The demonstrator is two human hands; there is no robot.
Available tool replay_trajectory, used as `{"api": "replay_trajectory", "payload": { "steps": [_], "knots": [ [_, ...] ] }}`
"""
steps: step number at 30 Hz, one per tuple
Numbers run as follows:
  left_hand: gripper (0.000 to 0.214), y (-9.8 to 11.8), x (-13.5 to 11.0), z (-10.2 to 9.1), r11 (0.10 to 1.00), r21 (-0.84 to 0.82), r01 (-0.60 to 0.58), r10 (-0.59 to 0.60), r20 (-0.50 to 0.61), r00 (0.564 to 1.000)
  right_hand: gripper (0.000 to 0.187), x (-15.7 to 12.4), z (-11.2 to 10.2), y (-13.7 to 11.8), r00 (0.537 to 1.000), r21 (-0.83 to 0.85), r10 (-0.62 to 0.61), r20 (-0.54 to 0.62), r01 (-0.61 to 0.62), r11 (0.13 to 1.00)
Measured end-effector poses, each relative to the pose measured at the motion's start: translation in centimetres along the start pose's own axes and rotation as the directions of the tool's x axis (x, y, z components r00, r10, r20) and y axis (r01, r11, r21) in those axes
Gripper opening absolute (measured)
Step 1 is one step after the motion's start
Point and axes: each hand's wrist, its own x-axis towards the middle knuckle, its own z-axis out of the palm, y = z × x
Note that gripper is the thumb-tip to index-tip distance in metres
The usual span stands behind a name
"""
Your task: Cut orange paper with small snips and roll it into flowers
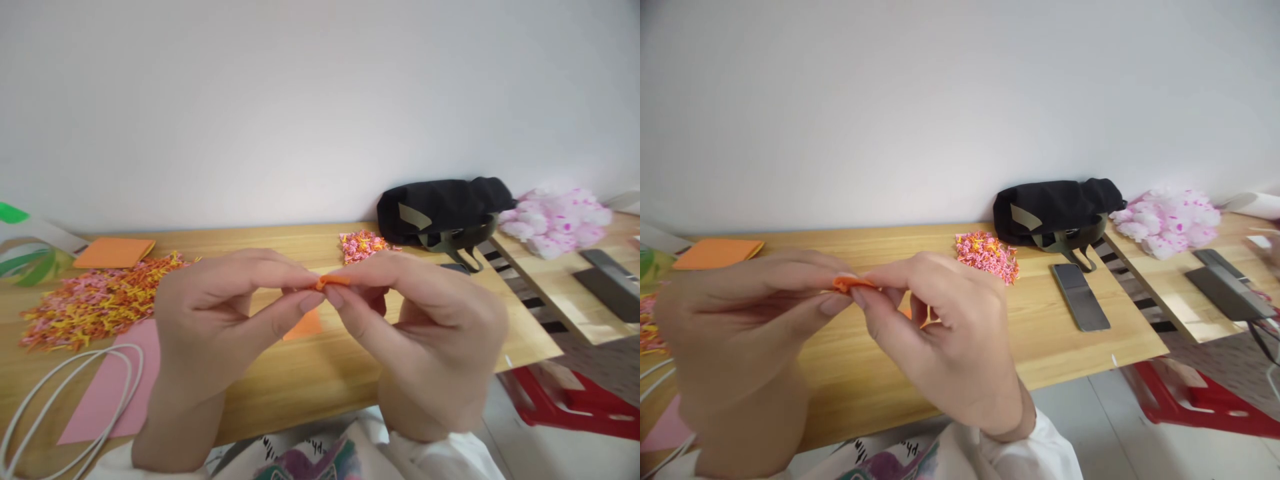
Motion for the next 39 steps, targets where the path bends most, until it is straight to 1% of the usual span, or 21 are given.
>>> {"api": "replay_trajectory", "payload": {
  "steps": [3, 7, 11, 16, 19, 21, 31, 36, 39],
  "knots": [
    [0.028, -0.02, 0.1, -0.04, 1.0, 0.0, -0.023, 0.023, 0.001, 1.0, 0.016, 0.02, 0.0, -0.13, 1.0, 0.0, 0.002, 0.008, -0.002, 1.0],
    [0.032, 0.0, 0.38, -0.13, 0.999, -0.009, -0.052, 0.052, 0.031, 0.998, 0.015, -0.08, 0.1, -0.3, 0.999, -0.018, 0.01, -0.039, -0.01, 1.0],
    [0.035, -0.14, 0.42, -0.14, 0.998, 0.0, -0.056, 0.056, 0.056, 0.997, 0.013, -0.2, 0.13, -0.22, 0.999, -0.017, 0.012, -0.047, -0.013, 1.0],
    [0.032, -0.02, 0.54, -0.07, 0.996, 0.001, -0.087, 0.087, 0.067, 0.994, 0.013, -0.15, 0.03, -0.12, 0.998, -0.01, 0.007, -0.063, -0.008, 1.0],
    [0.029, 0.21, 0.76, -0.08, 0.996, 0.007, -0.089, 0.088, 0.062, 0.994, 0.013, -0.08, -0.04, -0.12, 0.999, -0.007, -0.016, -0.045, 0.015, 1.0],
    [0.028, 0.23, 0.84, -0.12, 0.996, 0.013, -0.091, 0.09, 0.052, 0.995, 0.014, -0.1, -0.01, -0.17, 0.998, -0.007, -0.017, -0.057, 0.017, 1.0],
    [0.037, 0.07, 0.48, -0.1, 0.996, 0.017, -0.087, 0.086, 0.06, 0.994, 0.017, -0.36, 0.32, -0.55, 0.996, -0.005, 0.025, -0.091, -0.026, 1.0],
    [0.039, 0.16, 0.71, -0.22, 0.997, 0.003, -0.081, 0.08, 0.07, 0.994, 0.016, 0.0, -0.11, -0.46, 1.0, -0.015, 0.007, -0.021, -0.007, 1.0],
    [0.037, 0.1, 0.73, -0.27, 0.998, 0.004, -0.069, 0.069, 0.061, 0.996, 0.016, 0.16, -0.35, -0.43, 1.0, 0.016, 0.002, 0.031, -0.003, 1.0]
  ]
}}
